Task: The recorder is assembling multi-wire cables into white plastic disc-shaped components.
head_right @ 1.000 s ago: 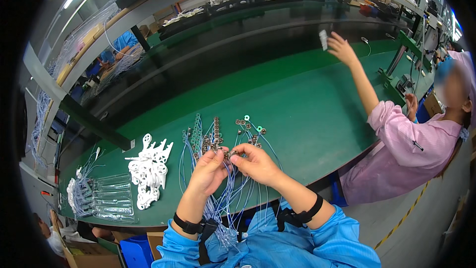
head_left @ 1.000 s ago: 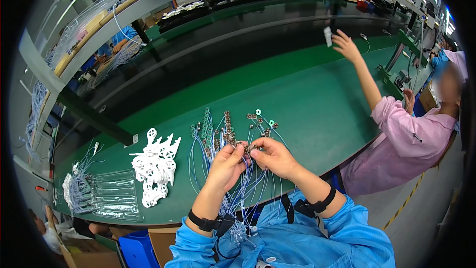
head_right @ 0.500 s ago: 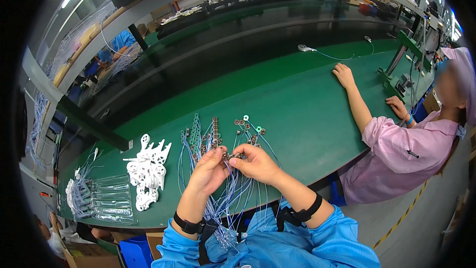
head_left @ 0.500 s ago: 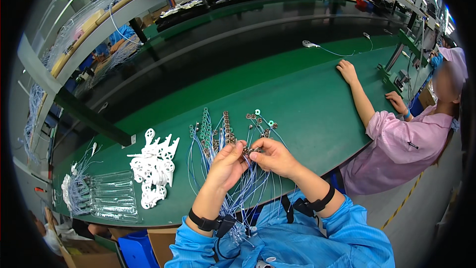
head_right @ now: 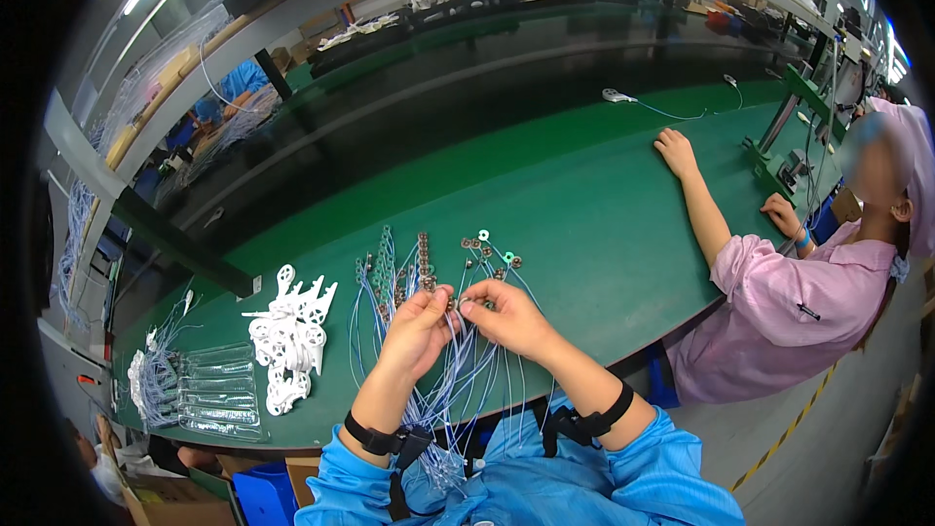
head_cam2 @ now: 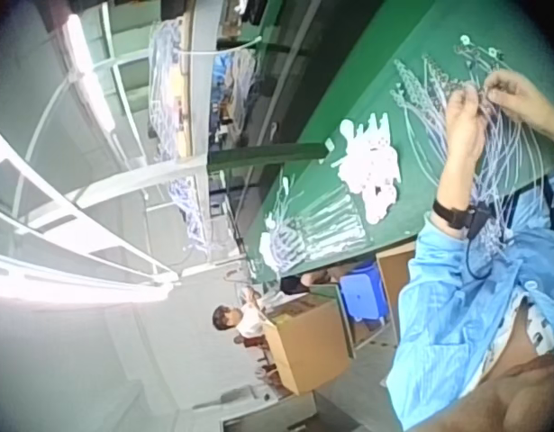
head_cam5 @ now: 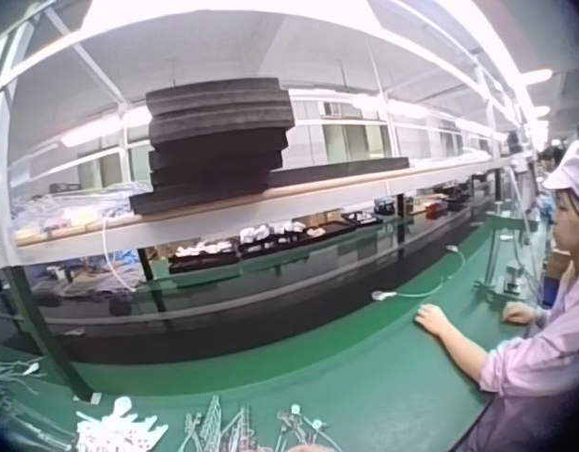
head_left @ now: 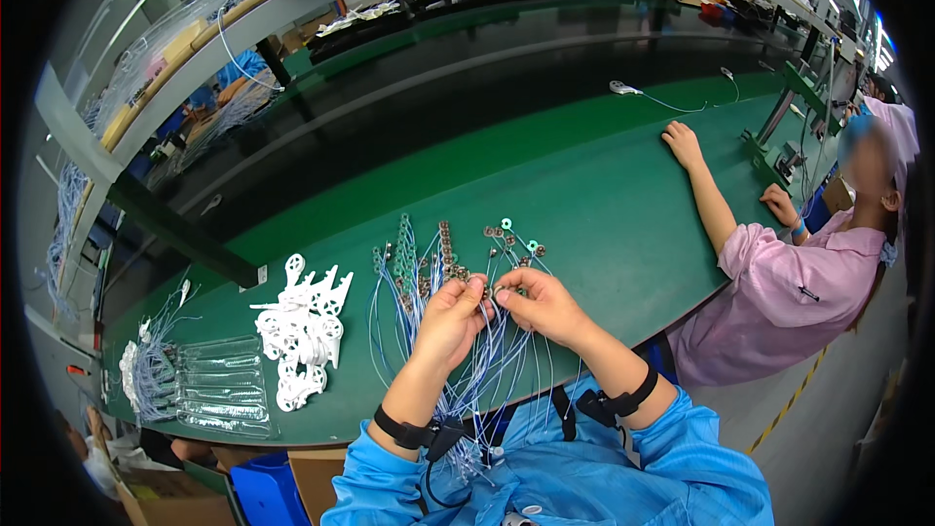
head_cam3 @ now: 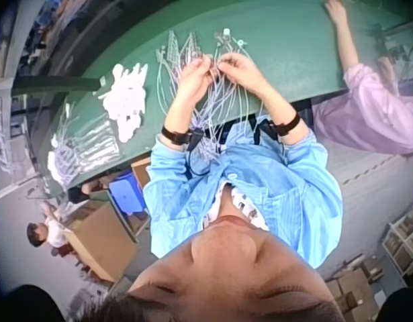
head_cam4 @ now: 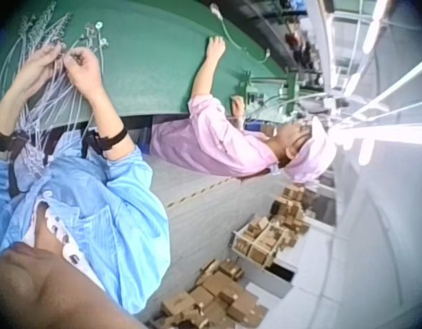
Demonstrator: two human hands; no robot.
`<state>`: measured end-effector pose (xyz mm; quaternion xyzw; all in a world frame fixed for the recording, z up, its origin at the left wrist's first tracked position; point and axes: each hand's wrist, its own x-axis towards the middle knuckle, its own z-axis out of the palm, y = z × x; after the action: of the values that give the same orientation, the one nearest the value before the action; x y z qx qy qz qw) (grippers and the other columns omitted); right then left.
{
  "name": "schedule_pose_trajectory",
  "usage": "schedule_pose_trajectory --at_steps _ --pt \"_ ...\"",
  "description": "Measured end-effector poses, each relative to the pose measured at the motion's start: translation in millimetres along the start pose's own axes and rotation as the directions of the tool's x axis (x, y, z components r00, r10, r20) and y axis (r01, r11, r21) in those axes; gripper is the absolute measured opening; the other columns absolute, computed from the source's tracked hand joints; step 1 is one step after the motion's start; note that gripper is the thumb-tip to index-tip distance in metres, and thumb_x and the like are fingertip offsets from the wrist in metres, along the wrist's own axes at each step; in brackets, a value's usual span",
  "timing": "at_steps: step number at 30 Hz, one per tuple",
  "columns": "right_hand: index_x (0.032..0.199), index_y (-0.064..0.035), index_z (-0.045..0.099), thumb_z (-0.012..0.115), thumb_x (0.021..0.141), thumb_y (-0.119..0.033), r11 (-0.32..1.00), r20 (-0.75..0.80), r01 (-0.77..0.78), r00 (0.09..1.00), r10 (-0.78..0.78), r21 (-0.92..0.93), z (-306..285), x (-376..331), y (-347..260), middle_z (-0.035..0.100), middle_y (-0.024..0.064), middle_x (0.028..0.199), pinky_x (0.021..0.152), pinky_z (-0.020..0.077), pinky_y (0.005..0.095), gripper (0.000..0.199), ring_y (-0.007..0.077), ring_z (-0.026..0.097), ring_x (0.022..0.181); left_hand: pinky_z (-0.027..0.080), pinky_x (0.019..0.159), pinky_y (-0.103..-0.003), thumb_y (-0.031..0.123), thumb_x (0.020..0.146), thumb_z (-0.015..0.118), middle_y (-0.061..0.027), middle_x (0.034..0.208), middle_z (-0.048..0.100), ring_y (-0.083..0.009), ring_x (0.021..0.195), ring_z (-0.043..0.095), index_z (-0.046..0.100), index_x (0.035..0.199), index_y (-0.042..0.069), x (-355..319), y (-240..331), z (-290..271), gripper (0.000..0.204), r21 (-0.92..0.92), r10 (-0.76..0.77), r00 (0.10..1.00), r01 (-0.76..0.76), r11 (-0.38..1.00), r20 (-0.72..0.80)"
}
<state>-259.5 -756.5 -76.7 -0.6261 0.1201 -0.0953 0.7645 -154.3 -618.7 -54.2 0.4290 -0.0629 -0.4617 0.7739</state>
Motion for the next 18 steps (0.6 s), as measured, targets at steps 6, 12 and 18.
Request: schedule_pose_trajectory --at_steps 6,12,18 --pt "0.123 -0.0021 0.052 0.067 0.086 -0.017 0.276 -0.031 0.162 0.812 -0.583 -0.947 4 -3 -17 0.062 0.0092 0.109 0.075 0.0507 0.0303 0.043 0.0166 0.062 0.085 0.043 0.081 -0.022 0.019 0.092 0.062 -0.002 0.1 0.062 -0.0059 0.088 0.055 0.063 0.114 0.003 9 -5 4 0.028 0.474 0.267 0.963 -0.244 0.846 0.02" --pt "0.109 0.0026 0.058 0.066 0.087 -0.013 0.979 -0.189 0.083 0.975 -0.119 -0.187 15 4 -11 0.065 0.0103 0.097 0.077 0.0507 0.0283 0.028 0.0152 0.063 0.088 0.039 0.086 -0.026 0.022 0.095 0.055 0.0004 0.11 0.059 -0.0074 0.097 0.051 0.055 0.126 0.006 1 -5 19 0.035 0.067 -0.029 1.0 0.029 0.997 -0.008" --pt "0.099 0.0019 0.06 0.064 0.087 -0.01 0.982 -0.138 0.045 0.988 -0.071 -0.184 13 -1 -14 0.065 0.0054 0.087 0.07 0.0494 0.0237 0.017 0.0102 0.062 0.08 0.039 0.068 -0.021 0.026 0.096 0.054 0.0019 0.089 0.057 -0.0056 0.075 0.047 0.058 0.113 0.007 9 -7 2 0.026 0.389 0.15 0.987 -0.16 0.907 0.057"
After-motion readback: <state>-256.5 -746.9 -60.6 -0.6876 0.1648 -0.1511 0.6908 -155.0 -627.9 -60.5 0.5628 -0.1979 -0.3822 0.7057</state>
